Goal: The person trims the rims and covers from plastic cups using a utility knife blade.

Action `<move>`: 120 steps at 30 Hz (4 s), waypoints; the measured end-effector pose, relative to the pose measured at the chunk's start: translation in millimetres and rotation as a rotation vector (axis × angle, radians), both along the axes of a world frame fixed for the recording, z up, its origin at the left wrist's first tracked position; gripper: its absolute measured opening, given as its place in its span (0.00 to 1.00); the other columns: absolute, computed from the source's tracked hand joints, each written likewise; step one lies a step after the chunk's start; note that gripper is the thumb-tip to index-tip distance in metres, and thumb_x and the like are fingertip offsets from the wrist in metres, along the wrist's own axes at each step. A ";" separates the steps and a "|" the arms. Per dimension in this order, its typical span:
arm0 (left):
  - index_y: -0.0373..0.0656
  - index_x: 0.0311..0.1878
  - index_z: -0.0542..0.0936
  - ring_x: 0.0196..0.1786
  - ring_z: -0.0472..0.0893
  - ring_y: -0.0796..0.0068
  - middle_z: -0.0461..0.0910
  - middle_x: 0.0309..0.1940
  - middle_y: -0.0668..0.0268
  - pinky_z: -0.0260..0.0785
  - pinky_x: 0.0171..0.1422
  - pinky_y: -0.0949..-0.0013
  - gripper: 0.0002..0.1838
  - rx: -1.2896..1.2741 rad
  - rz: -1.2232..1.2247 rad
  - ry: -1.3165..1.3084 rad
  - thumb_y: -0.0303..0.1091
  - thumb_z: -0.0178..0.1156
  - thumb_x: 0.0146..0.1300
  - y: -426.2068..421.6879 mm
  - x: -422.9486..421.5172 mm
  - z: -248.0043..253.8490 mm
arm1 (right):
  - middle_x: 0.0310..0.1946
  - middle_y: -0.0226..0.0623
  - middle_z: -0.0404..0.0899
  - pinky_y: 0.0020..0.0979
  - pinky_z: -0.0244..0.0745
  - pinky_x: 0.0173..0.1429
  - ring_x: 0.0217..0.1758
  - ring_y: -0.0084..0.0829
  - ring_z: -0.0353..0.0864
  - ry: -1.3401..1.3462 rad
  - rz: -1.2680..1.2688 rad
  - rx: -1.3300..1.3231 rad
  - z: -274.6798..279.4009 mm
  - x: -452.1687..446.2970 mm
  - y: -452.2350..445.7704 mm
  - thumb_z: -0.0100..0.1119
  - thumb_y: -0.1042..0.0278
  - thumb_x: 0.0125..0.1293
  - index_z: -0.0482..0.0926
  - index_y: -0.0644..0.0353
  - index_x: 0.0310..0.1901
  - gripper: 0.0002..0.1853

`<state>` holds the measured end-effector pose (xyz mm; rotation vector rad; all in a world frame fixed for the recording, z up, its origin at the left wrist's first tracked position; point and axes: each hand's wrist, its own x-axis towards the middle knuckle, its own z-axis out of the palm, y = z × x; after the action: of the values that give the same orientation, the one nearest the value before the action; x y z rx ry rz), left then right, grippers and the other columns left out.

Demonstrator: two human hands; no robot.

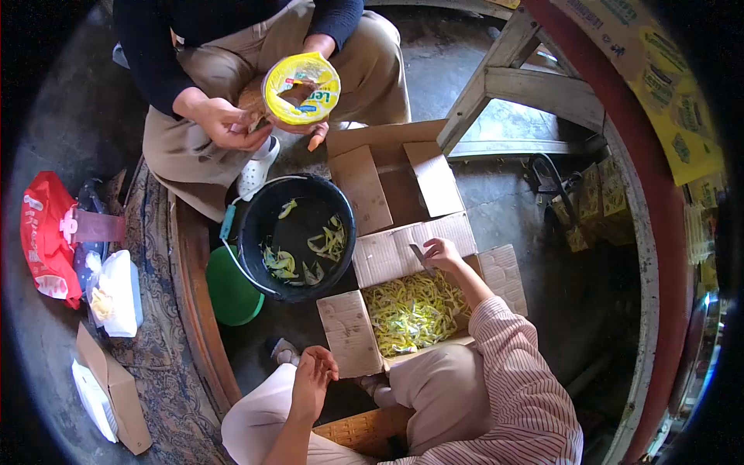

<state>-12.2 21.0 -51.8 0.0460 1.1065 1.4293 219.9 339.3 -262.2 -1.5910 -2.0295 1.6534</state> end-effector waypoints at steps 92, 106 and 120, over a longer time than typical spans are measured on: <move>0.36 0.49 0.63 0.42 0.70 0.76 0.69 0.42 0.61 0.62 0.47 0.72 0.19 -0.117 -0.113 0.145 0.39 0.50 0.60 -7.0 2.3 -12.0 | 0.49 0.47 0.72 0.37 0.70 0.53 0.50 0.43 0.73 -0.728 0.168 0.464 -94.5 -80.5 122.2 0.59 0.44 0.49 0.68 0.63 0.52 0.34; 0.38 0.48 0.65 0.44 0.69 0.74 0.69 0.40 0.63 0.60 0.47 0.72 0.20 -0.098 -0.418 0.747 0.28 0.59 0.53 17.4 14.2 32.4 | 0.48 0.46 0.72 0.33 0.70 0.51 0.49 0.39 0.74 -0.362 -0.142 0.006 -3.3 -99.8 108.9 0.64 0.41 0.43 0.60 0.67 0.57 0.46; 0.39 0.55 0.61 0.54 0.68 0.57 0.68 0.49 0.55 0.61 0.59 0.59 0.39 0.060 -0.458 1.547 0.30 0.70 0.37 25.5 38.7 25.9 | 0.42 0.45 0.72 0.35 0.72 0.48 0.44 0.43 0.75 0.316 0.634 0.409 232.6 -85.1 -149.4 0.73 0.51 0.36 0.68 0.62 0.48 0.38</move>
<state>26.4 46.5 -25.9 1.5450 2.0446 0.8340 134.8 189.9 -29.6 -0.5448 -2.6060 1.3652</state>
